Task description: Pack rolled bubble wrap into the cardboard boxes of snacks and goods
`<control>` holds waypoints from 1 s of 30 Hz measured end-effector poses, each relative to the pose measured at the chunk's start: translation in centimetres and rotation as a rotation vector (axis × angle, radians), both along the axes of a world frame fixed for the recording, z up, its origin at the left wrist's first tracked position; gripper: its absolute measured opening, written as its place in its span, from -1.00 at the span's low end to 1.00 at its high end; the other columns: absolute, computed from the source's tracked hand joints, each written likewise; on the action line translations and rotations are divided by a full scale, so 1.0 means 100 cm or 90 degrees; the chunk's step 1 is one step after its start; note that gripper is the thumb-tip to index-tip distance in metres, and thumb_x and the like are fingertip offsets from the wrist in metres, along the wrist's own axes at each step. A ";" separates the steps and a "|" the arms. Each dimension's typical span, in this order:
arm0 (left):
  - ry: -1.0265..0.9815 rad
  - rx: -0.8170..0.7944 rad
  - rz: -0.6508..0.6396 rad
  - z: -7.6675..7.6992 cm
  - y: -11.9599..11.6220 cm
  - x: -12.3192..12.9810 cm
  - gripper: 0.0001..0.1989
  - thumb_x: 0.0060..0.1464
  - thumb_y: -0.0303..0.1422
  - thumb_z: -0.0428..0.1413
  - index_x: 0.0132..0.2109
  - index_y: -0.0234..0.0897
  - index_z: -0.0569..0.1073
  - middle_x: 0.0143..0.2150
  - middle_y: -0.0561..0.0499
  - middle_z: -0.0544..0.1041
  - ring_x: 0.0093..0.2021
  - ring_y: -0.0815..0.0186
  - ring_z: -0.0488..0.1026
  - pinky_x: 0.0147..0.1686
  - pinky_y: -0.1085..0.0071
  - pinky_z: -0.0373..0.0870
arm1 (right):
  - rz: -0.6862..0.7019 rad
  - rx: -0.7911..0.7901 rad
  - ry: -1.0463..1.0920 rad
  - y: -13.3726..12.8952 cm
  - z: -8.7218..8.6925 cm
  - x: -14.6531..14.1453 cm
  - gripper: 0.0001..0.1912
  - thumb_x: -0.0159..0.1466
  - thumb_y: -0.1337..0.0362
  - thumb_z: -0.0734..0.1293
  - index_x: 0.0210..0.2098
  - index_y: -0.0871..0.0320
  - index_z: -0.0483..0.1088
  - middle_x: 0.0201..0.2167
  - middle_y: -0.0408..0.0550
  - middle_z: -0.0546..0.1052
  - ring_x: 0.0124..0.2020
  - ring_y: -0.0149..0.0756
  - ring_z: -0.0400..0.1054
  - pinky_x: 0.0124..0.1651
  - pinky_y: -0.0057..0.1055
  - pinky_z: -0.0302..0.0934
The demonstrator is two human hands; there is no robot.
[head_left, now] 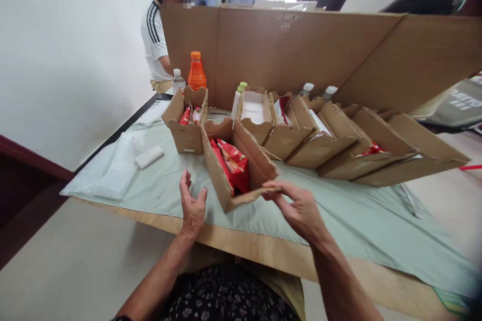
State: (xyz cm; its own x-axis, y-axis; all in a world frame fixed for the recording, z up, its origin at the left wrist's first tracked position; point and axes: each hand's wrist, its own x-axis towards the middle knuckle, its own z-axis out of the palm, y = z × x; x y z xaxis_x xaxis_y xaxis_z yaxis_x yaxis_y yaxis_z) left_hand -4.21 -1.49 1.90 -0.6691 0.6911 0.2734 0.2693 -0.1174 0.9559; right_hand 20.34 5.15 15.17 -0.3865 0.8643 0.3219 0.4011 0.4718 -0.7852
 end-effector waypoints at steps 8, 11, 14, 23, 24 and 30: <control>0.020 -0.060 -0.178 0.008 0.009 0.041 -0.30 0.22 -0.38 0.08 0.46 -0.15 0.13 0.40 -0.19 0.36 0.35 0.08 0.39 0.23 0.17 0.46 | -0.329 -0.039 0.208 -0.025 -0.041 0.118 -0.36 0.18 -0.07 0.47 0.21 0.00 0.47 -0.03 0.12 0.66 -0.03 0.01 0.58 -0.09 -0.13 0.49; 0.027 -0.103 -0.268 0.008 0.010 0.052 -0.38 0.17 -0.40 0.08 0.38 -0.22 0.27 0.22 -0.15 0.53 0.12 0.10 0.54 0.04 0.22 0.56 | -0.285 -0.070 0.234 -0.041 -0.076 0.119 -0.30 0.15 -0.26 0.43 0.11 0.05 0.53 0.06 0.20 0.63 0.10 0.13 0.53 -0.01 -0.06 0.48; 0.046 -0.116 -0.298 0.008 0.011 0.053 -0.41 0.15 -0.42 0.09 0.33 -0.22 0.33 0.12 -0.10 0.58 0.05 0.12 0.56 -0.02 0.25 0.57 | -0.239 -0.119 0.217 -0.048 -0.105 0.108 -0.38 0.11 -0.28 0.46 -0.10 0.08 0.58 -0.08 0.16 0.67 -0.03 0.12 0.57 -0.05 -0.07 0.48; 0.107 -0.095 -0.312 0.012 0.070 0.084 -0.34 0.13 -0.45 0.10 0.39 -0.20 0.28 0.26 -0.14 0.51 0.23 0.06 0.46 0.21 0.08 0.46 | -0.358 -0.074 0.215 0.021 -0.098 0.108 -0.53 0.08 -0.12 0.49 -0.22 0.10 0.49 -0.33 -0.02 0.59 -0.30 -0.16 0.45 -0.19 -0.20 0.39; 0.138 -0.108 -0.326 0.012 0.078 0.086 -0.33 0.13 -0.45 0.11 0.39 -0.20 0.29 0.28 -0.15 0.51 0.24 0.04 0.46 0.23 0.04 0.44 | -0.378 -0.065 0.211 0.027 -0.100 0.110 -0.53 0.08 -0.11 0.48 -0.20 0.11 0.49 -0.31 -0.03 0.59 -0.29 -0.17 0.45 -0.17 -0.20 0.38; 0.220 -0.182 -0.357 0.005 0.075 0.061 -0.51 0.11 -0.42 0.14 0.21 -0.26 0.51 0.22 -0.18 0.57 0.24 0.02 0.48 0.30 0.00 0.38 | -0.434 -0.140 0.027 0.019 -0.127 0.109 -0.49 0.06 -0.15 0.37 -0.23 0.15 0.51 -0.36 0.09 0.60 -0.31 0.00 0.46 -0.20 -0.08 0.32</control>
